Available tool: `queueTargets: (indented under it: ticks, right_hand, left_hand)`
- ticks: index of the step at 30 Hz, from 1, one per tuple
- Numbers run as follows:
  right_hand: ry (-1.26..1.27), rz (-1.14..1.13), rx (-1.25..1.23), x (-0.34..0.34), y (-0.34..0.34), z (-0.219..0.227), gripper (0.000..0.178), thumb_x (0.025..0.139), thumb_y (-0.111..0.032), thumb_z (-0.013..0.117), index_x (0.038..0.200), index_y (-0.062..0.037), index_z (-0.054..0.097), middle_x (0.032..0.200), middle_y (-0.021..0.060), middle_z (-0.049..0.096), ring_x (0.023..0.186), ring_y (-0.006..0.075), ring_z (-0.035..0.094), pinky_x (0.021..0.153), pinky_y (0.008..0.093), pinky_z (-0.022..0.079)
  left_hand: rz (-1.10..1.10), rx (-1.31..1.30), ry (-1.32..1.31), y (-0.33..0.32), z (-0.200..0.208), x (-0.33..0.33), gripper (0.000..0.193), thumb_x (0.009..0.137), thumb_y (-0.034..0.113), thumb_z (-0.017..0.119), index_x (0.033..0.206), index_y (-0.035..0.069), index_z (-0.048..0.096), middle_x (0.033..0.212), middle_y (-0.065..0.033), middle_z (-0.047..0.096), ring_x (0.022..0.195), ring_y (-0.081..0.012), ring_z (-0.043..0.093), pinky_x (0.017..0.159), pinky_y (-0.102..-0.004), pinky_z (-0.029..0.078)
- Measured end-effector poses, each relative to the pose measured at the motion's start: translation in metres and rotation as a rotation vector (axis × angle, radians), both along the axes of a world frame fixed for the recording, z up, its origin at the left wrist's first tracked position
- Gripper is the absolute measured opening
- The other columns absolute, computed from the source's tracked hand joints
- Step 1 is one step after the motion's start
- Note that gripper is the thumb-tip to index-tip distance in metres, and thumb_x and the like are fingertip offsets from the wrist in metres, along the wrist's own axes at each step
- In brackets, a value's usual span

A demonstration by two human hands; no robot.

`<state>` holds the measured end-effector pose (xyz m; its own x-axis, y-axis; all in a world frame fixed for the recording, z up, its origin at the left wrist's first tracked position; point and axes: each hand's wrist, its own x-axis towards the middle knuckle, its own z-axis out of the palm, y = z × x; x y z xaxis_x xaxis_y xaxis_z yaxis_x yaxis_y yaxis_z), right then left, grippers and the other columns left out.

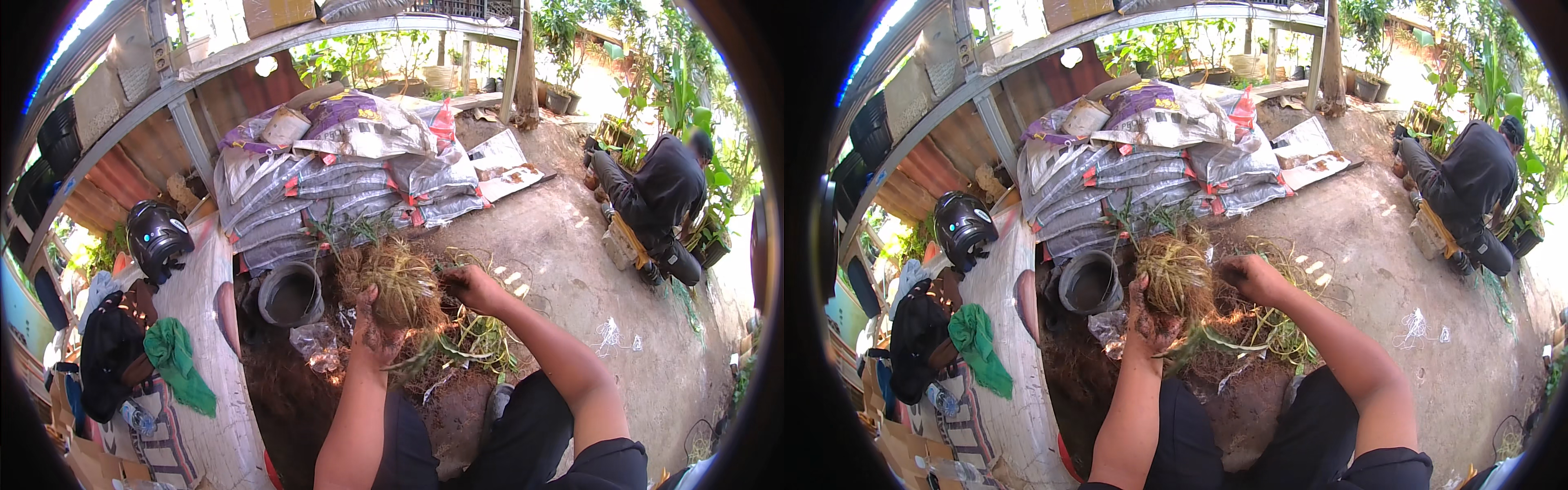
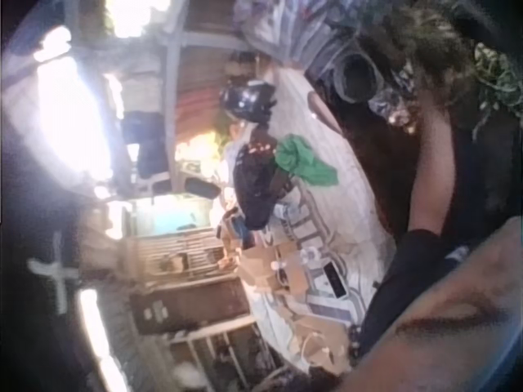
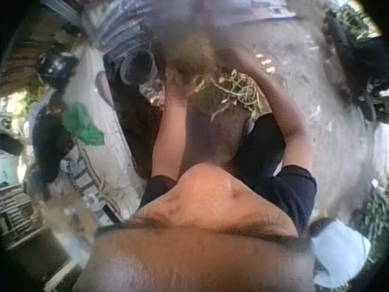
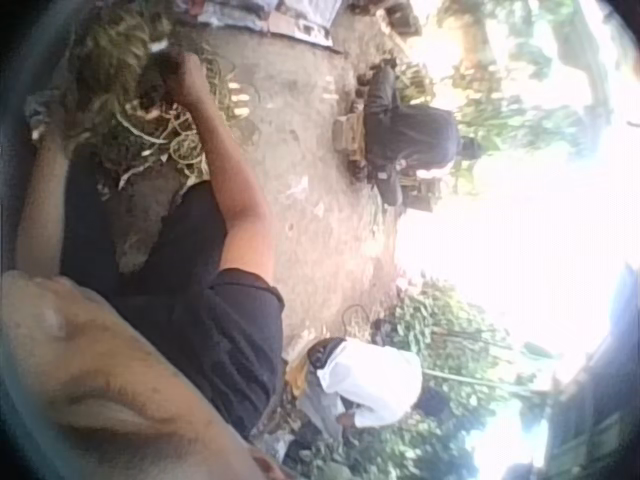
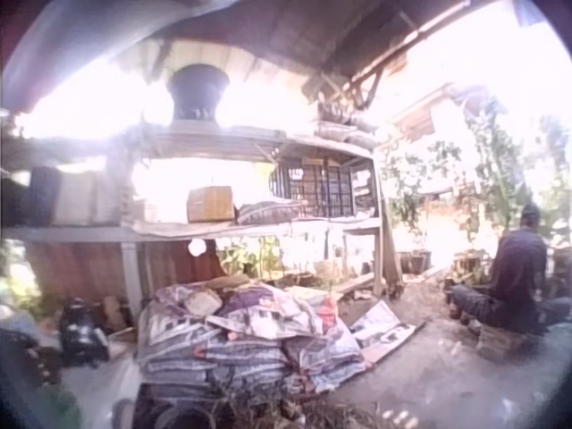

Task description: The person sits on the ground and prepares a small plant by hand, removing excess soil from the roots. They then place the plant into a small pot and fill the surrounding space with soil, patting it down to secure the plant.

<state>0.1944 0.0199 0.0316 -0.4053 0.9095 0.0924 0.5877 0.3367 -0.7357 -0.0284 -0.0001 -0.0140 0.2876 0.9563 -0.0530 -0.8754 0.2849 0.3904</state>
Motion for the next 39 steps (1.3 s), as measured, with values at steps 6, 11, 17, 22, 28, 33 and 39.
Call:
queueTargets:
  ticks: [6,11,17,22,28,33,39]
  right_hand:
    - [-0.191,-0.005,0.351,0.017,0.005,0.004,0.021,0.088,-0.014,0.060,0.108,-0.0082,0.065,0.103,0.0136,0.067,0.093,0.0348,0.062,0.081,0.0404,0.051]
    - [-0.181,-0.088,0.505,0.029,0.007,0.007,0.021,0.085,-0.010,0.060,0.105,-0.0063,0.066,0.100,0.0163,0.066,0.092,0.0365,0.062,0.079,0.0422,0.051]
    - [0.009,-0.158,0.222,0.025,0.005,0.003,0.022,0.090,-0.014,0.060,0.108,-0.0025,0.064,0.099,0.0127,0.068,0.090,0.0283,0.065,0.080,0.0380,0.050]
    - [0.548,-0.190,-0.229,0.013,0.004,-0.013,0.026,0.094,-0.019,0.059,0.106,0.0041,0.062,0.087,0.0086,0.067,0.081,0.0137,0.061,0.074,0.0322,0.049]
    - [0.335,-0.320,-0.163,-0.014,-0.014,0.009,0.022,0.093,-0.017,0.062,0.102,0.0035,0.062,0.095,0.0071,0.066,0.086,0.0132,0.061,0.080,0.0295,0.049]
    - [0.204,-0.275,0.334,-0.029,-0.013,-0.010,0.019,0.088,-0.001,0.058,0.106,0.0024,0.062,0.104,0.0175,0.066,0.104,0.0239,0.061,0.089,0.0331,0.046]
    - [0.450,-0.328,0.138,-0.041,-0.022,0.007,0.015,0.088,0.000,0.059,0.102,0.0049,0.061,0.103,0.0123,0.066,0.098,0.0140,0.060,0.087,0.0304,0.047]
  left_hand:
    - [-0.036,-0.045,0.183,-0.009,0.026,0.010,0.043,0.085,0.027,0.067,0.119,0.005,0.054,0.111,-0.0104,0.063,0.100,-0.0243,0.064,0.087,-0.0373,0.054]
    - [-0.070,-0.085,0.380,-0.009,0.023,0.010,0.046,0.079,0.026,0.073,0.117,0.006,0.055,0.106,-0.0073,0.064,0.096,-0.0227,0.064,0.085,-0.0376,0.054]
    - [-0.035,0.057,0.644,-0.006,0.016,0.014,0.056,0.072,0.023,0.079,0.119,0.007,0.054,0.108,-0.0055,0.061,0.100,-0.0200,0.060,0.089,-0.0370,0.049]
    - [0.033,0.147,0.681,0.003,0.006,0.022,0.071,0.071,0.011,0.079,0.132,0.006,0.045,0.115,-0.0048,0.059,0.110,-0.0209,0.055,0.098,-0.0370,0.042]
    - [0.170,0.206,0.754,0.000,0.011,0.027,0.076,0.073,0.001,0.076,0.137,0.005,0.036,0.118,-0.0079,0.058,0.110,-0.0191,0.055,0.095,-0.0335,0.045]
    - [0.342,0.235,0.648,-0.002,0.009,0.036,0.074,0.073,0.008,0.078,0.134,0.004,0.038,0.117,-0.0091,0.056,0.107,-0.0203,0.056,0.092,-0.0343,0.048]
    - [0.383,0.195,0.673,-0.005,0.017,0.034,0.075,0.075,0.003,0.076,0.136,0.004,0.033,0.118,-0.0090,0.055,0.106,-0.0196,0.056,0.093,-0.0326,0.047]
